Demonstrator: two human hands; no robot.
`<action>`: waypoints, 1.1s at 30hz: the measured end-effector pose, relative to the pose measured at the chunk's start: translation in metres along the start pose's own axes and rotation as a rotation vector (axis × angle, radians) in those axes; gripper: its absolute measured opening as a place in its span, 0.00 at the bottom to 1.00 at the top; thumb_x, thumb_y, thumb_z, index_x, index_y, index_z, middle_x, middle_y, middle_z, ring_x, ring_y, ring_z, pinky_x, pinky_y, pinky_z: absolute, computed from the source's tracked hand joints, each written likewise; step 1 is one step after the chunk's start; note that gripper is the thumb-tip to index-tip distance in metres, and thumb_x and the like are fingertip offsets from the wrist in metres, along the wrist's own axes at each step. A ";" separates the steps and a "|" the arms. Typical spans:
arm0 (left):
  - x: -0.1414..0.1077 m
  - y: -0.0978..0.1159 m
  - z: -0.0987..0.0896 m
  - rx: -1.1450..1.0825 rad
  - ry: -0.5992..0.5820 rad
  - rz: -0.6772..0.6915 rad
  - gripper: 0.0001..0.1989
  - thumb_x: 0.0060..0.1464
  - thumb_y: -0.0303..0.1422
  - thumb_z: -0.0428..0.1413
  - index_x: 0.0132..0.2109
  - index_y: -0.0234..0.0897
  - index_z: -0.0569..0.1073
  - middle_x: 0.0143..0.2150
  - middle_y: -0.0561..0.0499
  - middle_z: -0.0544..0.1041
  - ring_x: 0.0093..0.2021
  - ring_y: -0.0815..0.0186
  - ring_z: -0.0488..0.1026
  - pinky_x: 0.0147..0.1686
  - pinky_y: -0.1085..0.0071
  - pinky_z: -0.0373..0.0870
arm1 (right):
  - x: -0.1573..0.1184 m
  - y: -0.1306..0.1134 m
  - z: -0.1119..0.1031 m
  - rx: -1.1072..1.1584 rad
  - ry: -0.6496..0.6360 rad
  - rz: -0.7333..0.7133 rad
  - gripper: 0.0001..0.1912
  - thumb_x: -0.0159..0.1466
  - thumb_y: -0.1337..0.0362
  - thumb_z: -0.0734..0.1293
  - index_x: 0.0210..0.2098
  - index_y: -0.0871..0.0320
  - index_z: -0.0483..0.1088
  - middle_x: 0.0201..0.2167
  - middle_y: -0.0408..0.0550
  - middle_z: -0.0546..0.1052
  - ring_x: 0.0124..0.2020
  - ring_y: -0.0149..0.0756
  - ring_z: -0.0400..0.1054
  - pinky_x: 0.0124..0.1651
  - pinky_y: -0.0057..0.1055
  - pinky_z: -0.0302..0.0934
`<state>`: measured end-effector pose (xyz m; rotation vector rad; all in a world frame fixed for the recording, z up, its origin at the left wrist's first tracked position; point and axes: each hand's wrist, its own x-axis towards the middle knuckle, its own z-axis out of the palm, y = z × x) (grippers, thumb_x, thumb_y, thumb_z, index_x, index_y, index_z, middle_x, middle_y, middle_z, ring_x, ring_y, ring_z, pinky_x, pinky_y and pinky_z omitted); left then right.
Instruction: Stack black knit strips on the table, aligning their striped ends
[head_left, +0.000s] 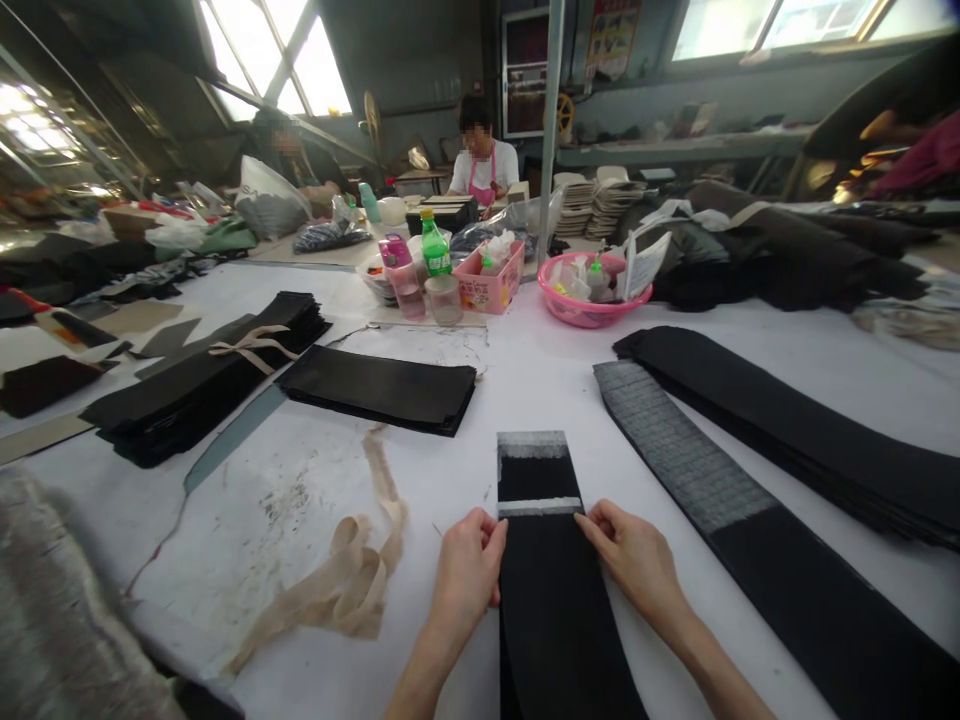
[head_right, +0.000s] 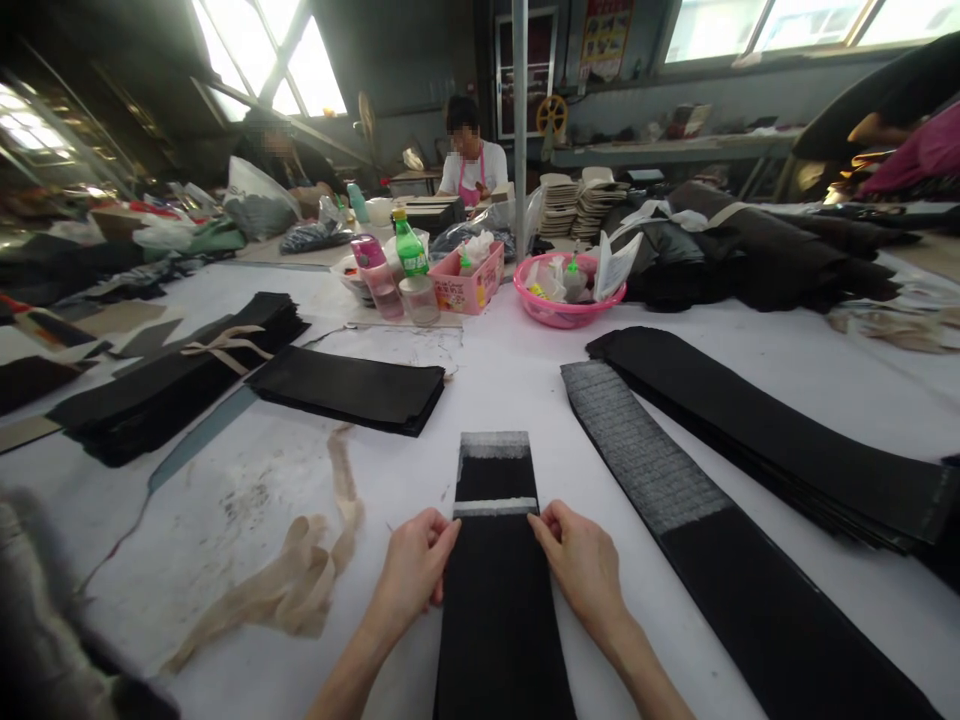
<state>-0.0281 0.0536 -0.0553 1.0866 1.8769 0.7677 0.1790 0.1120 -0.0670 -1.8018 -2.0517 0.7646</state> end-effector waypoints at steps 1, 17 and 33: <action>0.000 0.000 0.000 -0.001 0.002 -0.003 0.16 0.58 0.43 0.47 0.27 0.40 0.62 0.11 0.61 0.63 0.08 0.71 0.61 0.07 0.80 0.49 | 0.000 0.000 0.000 0.000 -0.003 0.006 0.19 0.64 0.48 0.59 0.24 0.52 0.65 0.19 0.39 0.71 0.22 0.35 0.65 0.25 0.29 0.46; 0.001 -0.001 0.001 0.024 -0.004 -0.016 0.16 0.58 0.44 0.48 0.27 0.40 0.62 0.10 0.61 0.63 0.08 0.72 0.60 0.07 0.80 0.49 | 0.000 -0.005 -0.002 0.003 -0.001 0.048 0.18 0.63 0.50 0.61 0.22 0.54 0.64 0.18 0.39 0.70 0.21 0.33 0.63 0.25 0.29 0.45; 0.001 -0.002 0.001 0.020 0.004 -0.003 0.15 0.59 0.41 0.48 0.26 0.39 0.61 0.11 0.61 0.64 0.08 0.71 0.63 0.06 0.81 0.50 | 0.002 -0.008 -0.004 -0.049 -0.066 0.107 0.17 0.64 0.50 0.60 0.25 0.53 0.66 0.20 0.38 0.72 0.25 0.35 0.64 0.27 0.29 0.45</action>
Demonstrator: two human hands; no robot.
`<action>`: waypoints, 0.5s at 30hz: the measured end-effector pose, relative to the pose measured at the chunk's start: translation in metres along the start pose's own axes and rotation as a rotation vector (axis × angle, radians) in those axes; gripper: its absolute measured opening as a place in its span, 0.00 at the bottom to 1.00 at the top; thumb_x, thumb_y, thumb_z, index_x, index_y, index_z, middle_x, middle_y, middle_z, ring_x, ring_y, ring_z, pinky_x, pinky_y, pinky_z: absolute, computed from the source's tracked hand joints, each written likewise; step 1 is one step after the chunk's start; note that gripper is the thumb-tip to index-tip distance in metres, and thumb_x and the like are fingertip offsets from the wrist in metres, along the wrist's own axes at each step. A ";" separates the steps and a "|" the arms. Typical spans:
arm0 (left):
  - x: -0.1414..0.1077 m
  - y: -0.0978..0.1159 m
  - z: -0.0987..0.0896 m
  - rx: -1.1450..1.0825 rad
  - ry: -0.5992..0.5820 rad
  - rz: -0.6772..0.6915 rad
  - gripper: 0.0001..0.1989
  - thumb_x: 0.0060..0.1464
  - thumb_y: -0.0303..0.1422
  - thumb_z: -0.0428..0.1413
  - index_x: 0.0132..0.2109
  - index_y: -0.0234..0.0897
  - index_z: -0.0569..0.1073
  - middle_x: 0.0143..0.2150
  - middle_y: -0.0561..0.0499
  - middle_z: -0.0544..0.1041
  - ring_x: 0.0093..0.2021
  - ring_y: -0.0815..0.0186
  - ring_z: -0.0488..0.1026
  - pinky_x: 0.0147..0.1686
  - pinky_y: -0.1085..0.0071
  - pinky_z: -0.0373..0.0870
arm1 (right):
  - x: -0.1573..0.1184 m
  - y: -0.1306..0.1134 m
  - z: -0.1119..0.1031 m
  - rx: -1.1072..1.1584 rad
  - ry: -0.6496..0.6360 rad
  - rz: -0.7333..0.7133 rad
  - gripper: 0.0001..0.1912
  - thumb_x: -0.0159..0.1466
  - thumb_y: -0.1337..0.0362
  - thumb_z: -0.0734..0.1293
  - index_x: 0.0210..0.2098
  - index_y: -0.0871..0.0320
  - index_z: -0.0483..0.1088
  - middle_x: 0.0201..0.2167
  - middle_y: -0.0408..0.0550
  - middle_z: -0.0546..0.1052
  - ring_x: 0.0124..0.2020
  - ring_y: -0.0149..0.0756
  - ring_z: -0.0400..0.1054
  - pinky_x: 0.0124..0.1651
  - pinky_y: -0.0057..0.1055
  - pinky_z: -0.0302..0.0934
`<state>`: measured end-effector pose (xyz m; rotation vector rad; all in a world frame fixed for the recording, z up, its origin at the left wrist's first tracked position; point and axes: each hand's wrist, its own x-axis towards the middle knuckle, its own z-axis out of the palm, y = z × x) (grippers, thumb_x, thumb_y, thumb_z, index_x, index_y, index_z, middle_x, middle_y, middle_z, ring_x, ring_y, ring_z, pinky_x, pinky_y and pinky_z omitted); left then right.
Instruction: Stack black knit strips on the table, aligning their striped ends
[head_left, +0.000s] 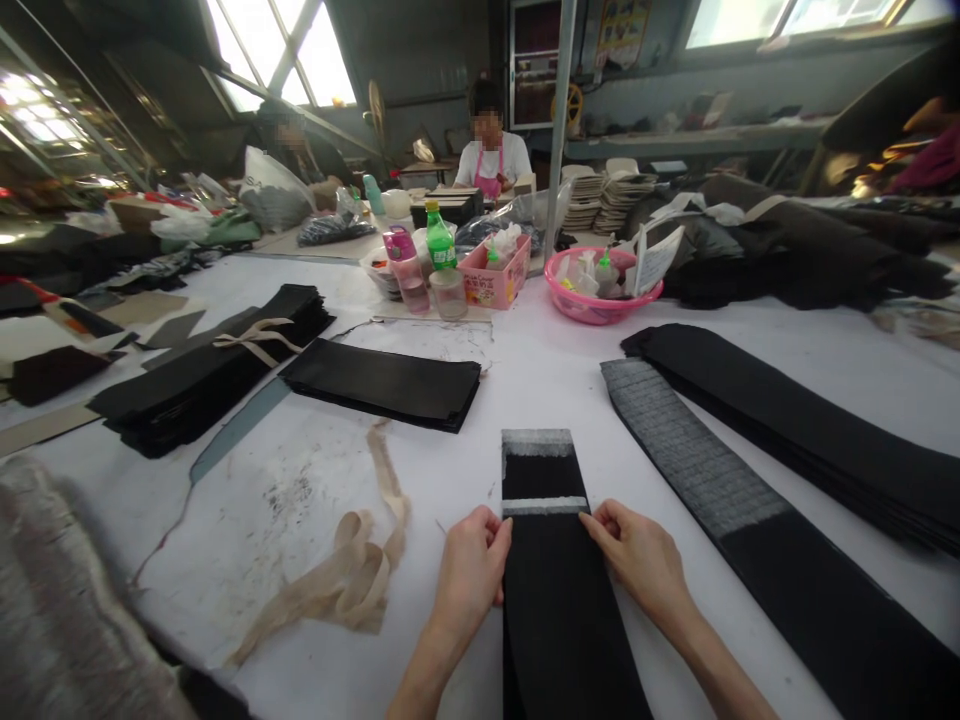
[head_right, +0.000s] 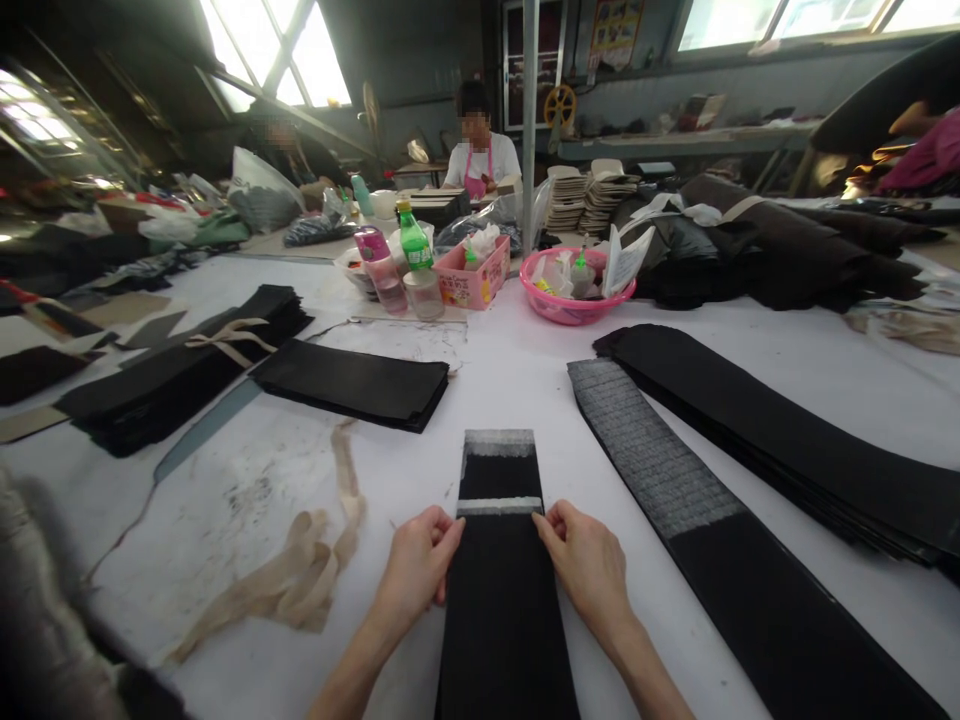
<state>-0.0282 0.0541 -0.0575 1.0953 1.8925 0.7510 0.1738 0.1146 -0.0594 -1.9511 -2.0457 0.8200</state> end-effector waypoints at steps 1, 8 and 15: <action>0.000 0.000 0.000 0.001 0.001 0.004 0.15 0.59 0.40 0.48 0.26 0.39 0.61 0.11 0.61 0.64 0.08 0.72 0.63 0.07 0.81 0.50 | 0.000 0.000 0.000 0.000 -0.001 -0.002 0.17 0.64 0.49 0.60 0.25 0.53 0.66 0.20 0.38 0.72 0.25 0.34 0.64 0.27 0.29 0.45; 0.001 0.000 0.000 -0.013 0.005 -0.007 0.15 0.59 0.40 0.48 0.26 0.39 0.62 0.11 0.61 0.63 0.08 0.72 0.63 0.06 0.81 0.49 | 0.000 -0.001 -0.001 -0.036 -0.018 -0.005 0.19 0.64 0.48 0.59 0.24 0.53 0.64 0.18 0.37 0.70 0.24 0.34 0.64 0.27 0.29 0.45; 0.001 -0.002 0.000 -0.001 0.007 0.000 0.15 0.59 0.40 0.48 0.27 0.40 0.62 0.11 0.61 0.63 0.08 0.71 0.63 0.06 0.80 0.49 | 0.001 -0.001 0.000 -0.039 -0.012 0.002 0.18 0.64 0.49 0.60 0.24 0.53 0.65 0.20 0.38 0.72 0.25 0.35 0.65 0.27 0.30 0.45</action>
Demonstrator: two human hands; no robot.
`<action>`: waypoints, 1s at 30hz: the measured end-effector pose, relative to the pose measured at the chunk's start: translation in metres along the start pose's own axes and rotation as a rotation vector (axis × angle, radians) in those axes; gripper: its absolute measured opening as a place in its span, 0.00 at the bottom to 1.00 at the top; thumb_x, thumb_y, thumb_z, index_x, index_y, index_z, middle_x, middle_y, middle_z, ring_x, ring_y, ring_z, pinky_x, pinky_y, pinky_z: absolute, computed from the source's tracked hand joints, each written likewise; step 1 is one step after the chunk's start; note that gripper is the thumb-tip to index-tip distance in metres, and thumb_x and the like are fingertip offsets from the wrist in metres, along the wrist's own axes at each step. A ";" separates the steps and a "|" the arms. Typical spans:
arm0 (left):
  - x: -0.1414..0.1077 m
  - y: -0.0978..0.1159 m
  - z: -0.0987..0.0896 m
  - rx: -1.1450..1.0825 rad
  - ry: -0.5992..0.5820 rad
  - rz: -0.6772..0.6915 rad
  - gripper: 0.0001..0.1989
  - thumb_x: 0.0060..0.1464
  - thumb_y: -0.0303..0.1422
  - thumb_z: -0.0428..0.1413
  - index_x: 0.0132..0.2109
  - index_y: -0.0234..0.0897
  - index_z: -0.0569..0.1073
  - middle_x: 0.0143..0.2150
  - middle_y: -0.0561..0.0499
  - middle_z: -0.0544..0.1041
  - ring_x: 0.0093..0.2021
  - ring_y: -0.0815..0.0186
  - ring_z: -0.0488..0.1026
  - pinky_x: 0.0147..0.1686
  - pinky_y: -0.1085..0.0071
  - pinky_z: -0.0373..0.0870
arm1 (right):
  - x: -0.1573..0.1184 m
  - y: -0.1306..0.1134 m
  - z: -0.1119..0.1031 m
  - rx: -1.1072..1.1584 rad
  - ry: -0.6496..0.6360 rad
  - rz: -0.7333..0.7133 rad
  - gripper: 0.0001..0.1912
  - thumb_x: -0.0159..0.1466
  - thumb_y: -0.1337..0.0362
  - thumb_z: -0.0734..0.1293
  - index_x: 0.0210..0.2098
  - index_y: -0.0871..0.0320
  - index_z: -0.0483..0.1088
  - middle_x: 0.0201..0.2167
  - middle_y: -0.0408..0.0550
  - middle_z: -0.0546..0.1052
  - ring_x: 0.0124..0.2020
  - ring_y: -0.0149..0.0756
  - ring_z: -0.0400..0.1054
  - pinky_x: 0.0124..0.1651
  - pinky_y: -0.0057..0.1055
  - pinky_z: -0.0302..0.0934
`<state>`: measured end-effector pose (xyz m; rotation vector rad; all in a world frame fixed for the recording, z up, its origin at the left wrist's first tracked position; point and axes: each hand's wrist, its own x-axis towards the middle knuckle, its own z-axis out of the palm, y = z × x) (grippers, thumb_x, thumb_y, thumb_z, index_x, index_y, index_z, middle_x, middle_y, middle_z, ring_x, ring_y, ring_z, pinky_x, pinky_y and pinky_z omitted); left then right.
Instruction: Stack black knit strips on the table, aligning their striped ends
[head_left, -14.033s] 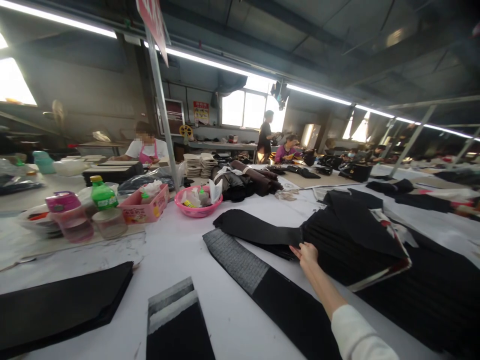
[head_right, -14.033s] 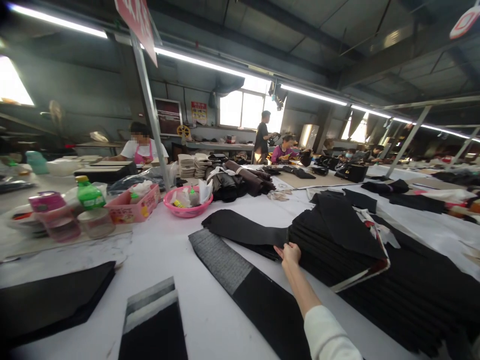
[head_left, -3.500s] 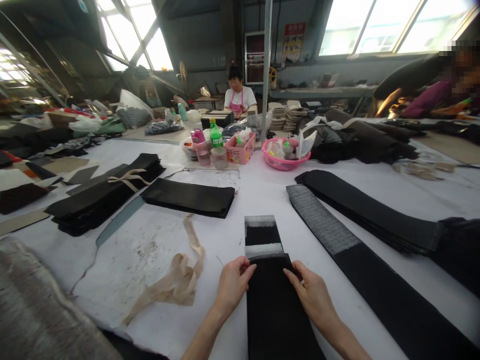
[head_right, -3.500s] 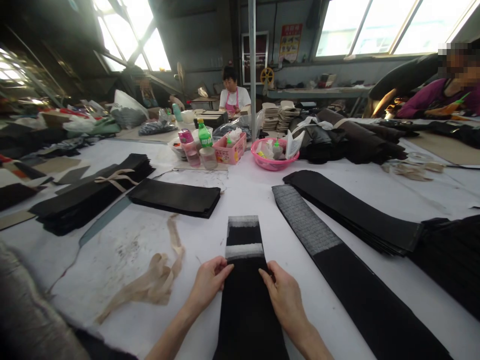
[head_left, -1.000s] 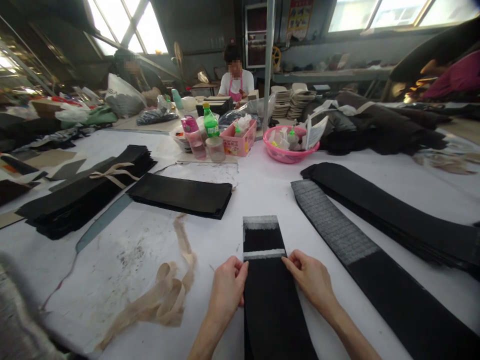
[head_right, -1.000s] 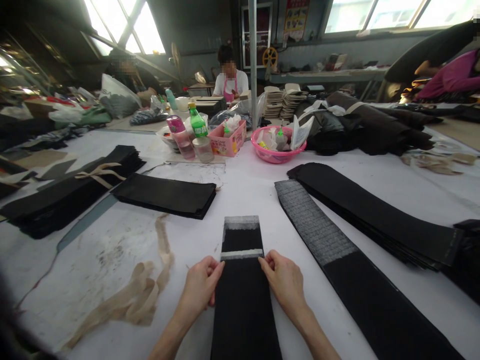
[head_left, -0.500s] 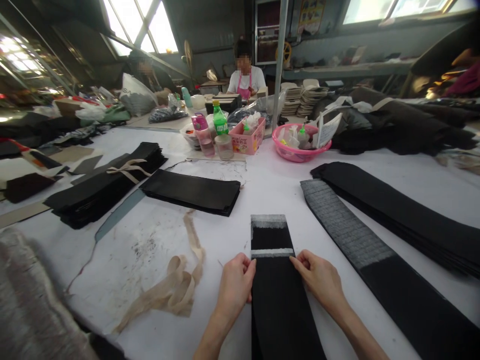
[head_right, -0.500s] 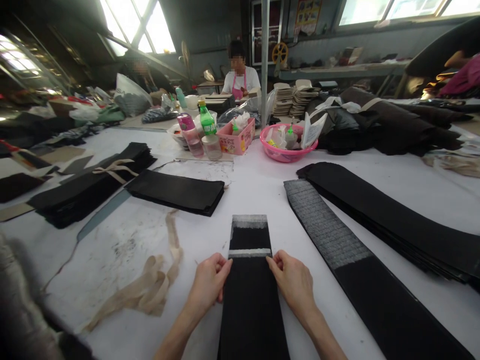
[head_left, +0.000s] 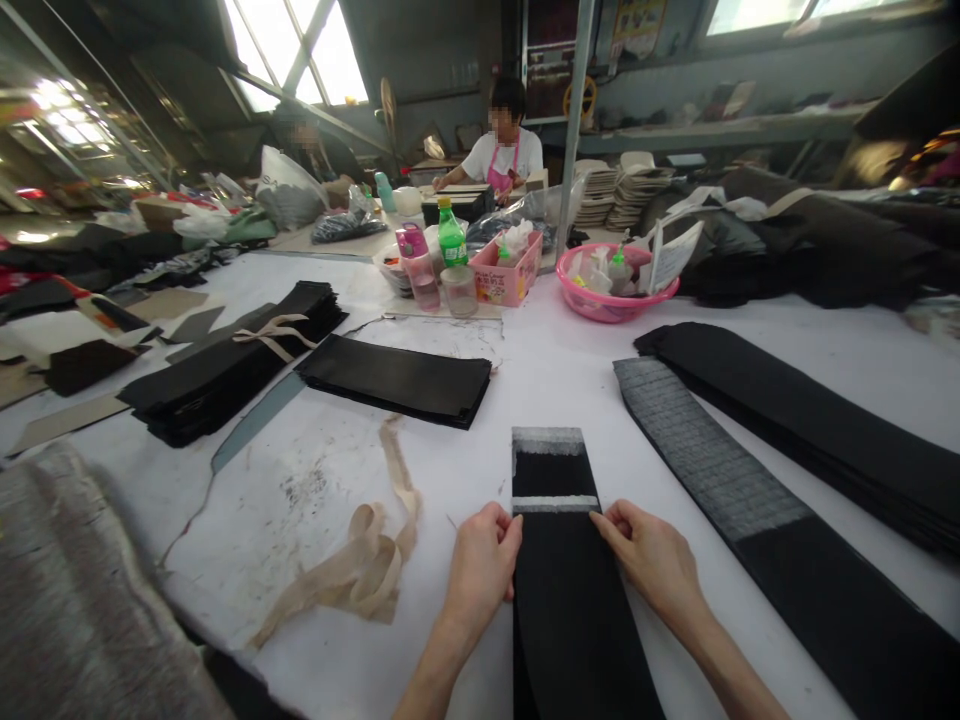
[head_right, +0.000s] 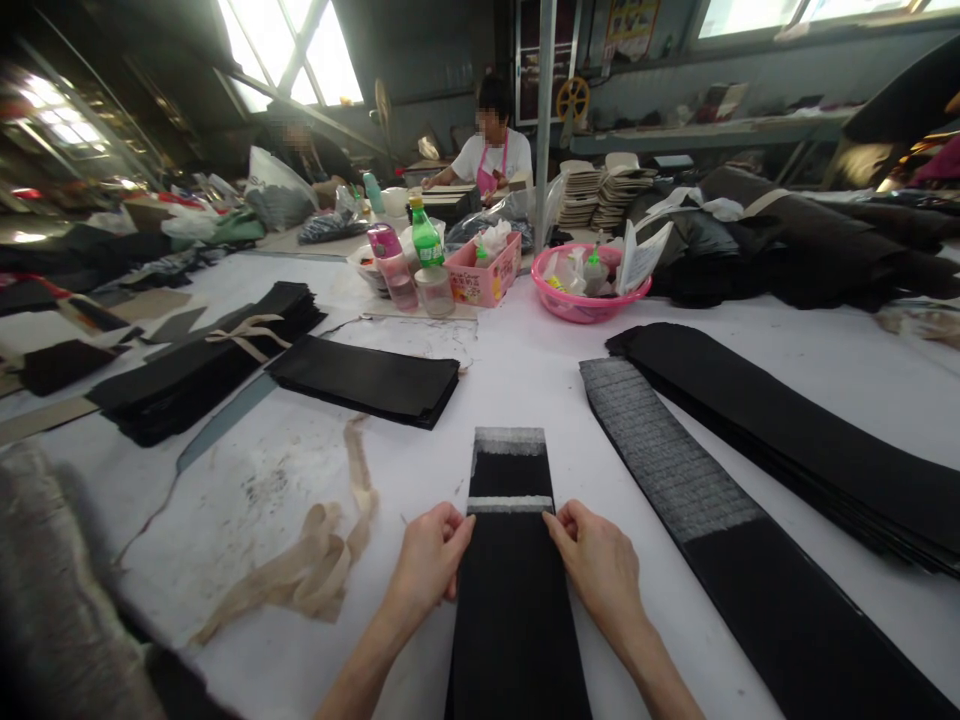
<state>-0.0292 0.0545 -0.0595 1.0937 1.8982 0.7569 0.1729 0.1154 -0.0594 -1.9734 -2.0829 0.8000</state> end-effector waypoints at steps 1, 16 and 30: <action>0.000 0.000 0.000 0.007 0.000 0.003 0.15 0.59 0.40 0.48 0.26 0.40 0.62 0.12 0.61 0.64 0.09 0.71 0.64 0.07 0.80 0.49 | 0.000 0.000 0.000 0.003 0.003 -0.001 0.18 0.64 0.49 0.60 0.25 0.53 0.66 0.20 0.38 0.72 0.25 0.35 0.65 0.27 0.30 0.45; -0.001 0.004 -0.001 0.040 -0.002 0.006 0.16 0.59 0.41 0.48 0.26 0.40 0.61 0.11 0.61 0.63 0.08 0.71 0.63 0.07 0.80 0.50 | -0.003 -0.004 -0.002 0.010 0.040 -0.001 0.16 0.64 0.52 0.61 0.24 0.54 0.66 0.20 0.39 0.72 0.25 0.34 0.66 0.26 0.28 0.44; -0.002 0.005 -0.001 0.026 -0.005 0.013 0.16 0.59 0.41 0.48 0.26 0.40 0.61 0.11 0.61 0.64 0.09 0.71 0.63 0.08 0.79 0.50 | -0.004 -0.006 -0.002 -0.050 0.053 -0.017 0.17 0.66 0.52 0.59 0.24 0.54 0.64 0.21 0.40 0.73 0.25 0.36 0.66 0.27 0.29 0.43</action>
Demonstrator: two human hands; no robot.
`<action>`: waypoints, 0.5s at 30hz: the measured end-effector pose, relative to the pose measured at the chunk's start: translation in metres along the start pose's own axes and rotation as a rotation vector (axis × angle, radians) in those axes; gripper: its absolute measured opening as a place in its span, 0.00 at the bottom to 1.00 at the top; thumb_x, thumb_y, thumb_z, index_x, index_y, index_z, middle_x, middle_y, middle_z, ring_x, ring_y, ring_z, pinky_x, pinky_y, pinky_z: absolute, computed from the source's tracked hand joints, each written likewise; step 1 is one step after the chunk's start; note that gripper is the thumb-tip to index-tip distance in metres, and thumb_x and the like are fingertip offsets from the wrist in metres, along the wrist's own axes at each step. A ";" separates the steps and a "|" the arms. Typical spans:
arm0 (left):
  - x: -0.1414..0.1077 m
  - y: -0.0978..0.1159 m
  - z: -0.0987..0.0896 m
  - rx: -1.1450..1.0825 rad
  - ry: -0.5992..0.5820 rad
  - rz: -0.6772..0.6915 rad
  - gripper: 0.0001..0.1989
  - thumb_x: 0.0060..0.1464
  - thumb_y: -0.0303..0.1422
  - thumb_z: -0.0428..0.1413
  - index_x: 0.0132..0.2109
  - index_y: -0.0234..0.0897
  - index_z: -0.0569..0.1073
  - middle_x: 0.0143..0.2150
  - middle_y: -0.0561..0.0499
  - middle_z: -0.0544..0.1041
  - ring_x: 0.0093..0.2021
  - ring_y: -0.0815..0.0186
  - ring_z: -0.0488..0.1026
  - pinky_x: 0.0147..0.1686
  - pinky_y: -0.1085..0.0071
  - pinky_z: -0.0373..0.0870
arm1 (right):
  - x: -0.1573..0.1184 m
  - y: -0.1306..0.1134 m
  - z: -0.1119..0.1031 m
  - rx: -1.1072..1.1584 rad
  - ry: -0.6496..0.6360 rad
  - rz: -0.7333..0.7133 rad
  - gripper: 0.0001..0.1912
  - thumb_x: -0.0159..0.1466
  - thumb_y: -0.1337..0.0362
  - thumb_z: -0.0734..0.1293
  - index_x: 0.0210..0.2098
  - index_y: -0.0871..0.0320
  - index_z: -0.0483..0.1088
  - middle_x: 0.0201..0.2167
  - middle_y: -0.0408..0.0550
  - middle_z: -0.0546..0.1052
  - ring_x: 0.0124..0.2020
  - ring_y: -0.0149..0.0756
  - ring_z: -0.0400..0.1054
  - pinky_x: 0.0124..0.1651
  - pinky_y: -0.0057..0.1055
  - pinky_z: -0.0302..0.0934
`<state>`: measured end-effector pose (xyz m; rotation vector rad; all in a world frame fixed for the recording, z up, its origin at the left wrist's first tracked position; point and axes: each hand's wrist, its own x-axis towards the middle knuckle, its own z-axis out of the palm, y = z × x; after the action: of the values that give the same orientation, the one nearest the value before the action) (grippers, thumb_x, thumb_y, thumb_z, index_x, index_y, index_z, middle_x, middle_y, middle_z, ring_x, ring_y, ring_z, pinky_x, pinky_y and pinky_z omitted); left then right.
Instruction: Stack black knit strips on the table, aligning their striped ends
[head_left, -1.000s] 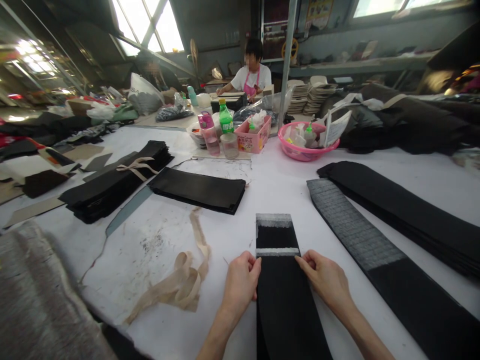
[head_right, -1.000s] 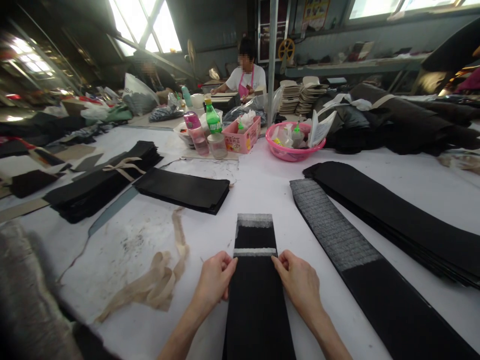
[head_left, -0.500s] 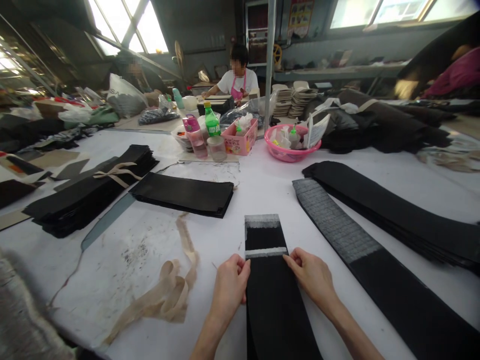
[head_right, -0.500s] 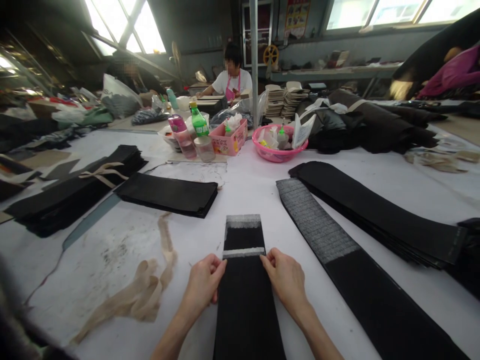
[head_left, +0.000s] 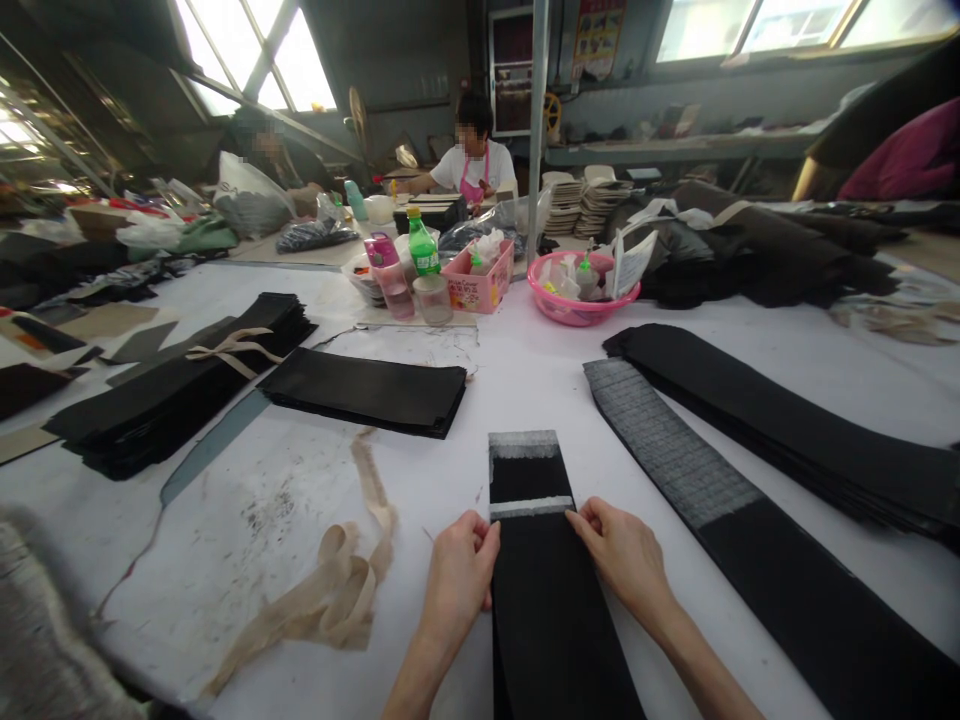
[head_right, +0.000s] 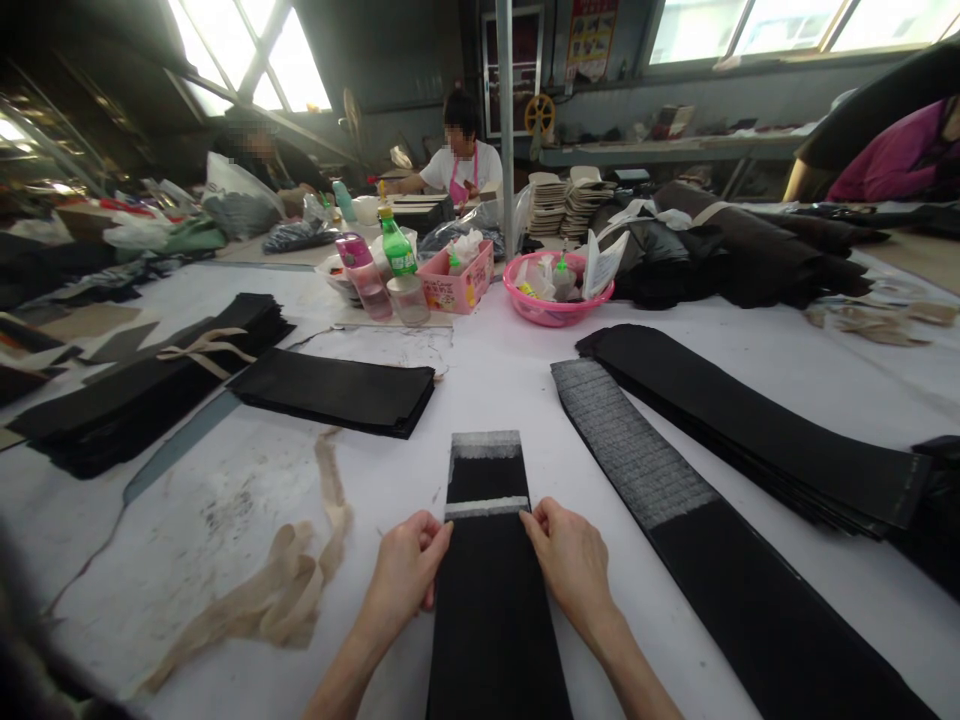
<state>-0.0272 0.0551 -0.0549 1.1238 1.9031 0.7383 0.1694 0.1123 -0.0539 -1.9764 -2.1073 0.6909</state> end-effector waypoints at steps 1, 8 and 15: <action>0.000 0.000 0.000 0.000 0.002 0.000 0.16 0.59 0.41 0.48 0.26 0.40 0.62 0.11 0.61 0.64 0.09 0.71 0.63 0.08 0.79 0.50 | 0.000 -0.001 -0.001 -0.004 -0.003 -0.002 0.17 0.66 0.52 0.59 0.24 0.54 0.64 0.21 0.41 0.73 0.26 0.36 0.66 0.27 0.29 0.43; 0.000 0.003 -0.001 0.012 -0.005 -0.009 0.14 0.59 0.39 0.48 0.26 0.40 0.61 0.12 0.61 0.64 0.09 0.71 0.63 0.08 0.79 0.51 | 0.002 -0.003 -0.003 -0.030 -0.029 0.012 0.16 0.66 0.54 0.60 0.26 0.54 0.65 0.22 0.41 0.74 0.27 0.37 0.67 0.26 0.29 0.42; 0.000 0.000 0.000 0.042 0.002 -0.014 0.14 0.59 0.39 0.48 0.26 0.40 0.61 0.13 0.60 0.65 0.10 0.71 0.64 0.09 0.78 0.51 | 0.002 -0.001 -0.002 -0.051 -0.038 0.003 0.16 0.65 0.52 0.60 0.26 0.53 0.66 0.23 0.41 0.75 0.26 0.36 0.67 0.25 0.29 0.42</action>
<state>-0.0270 0.0552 -0.0552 1.1351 1.9345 0.6949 0.1691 0.1150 -0.0520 -2.0087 -2.1650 0.6865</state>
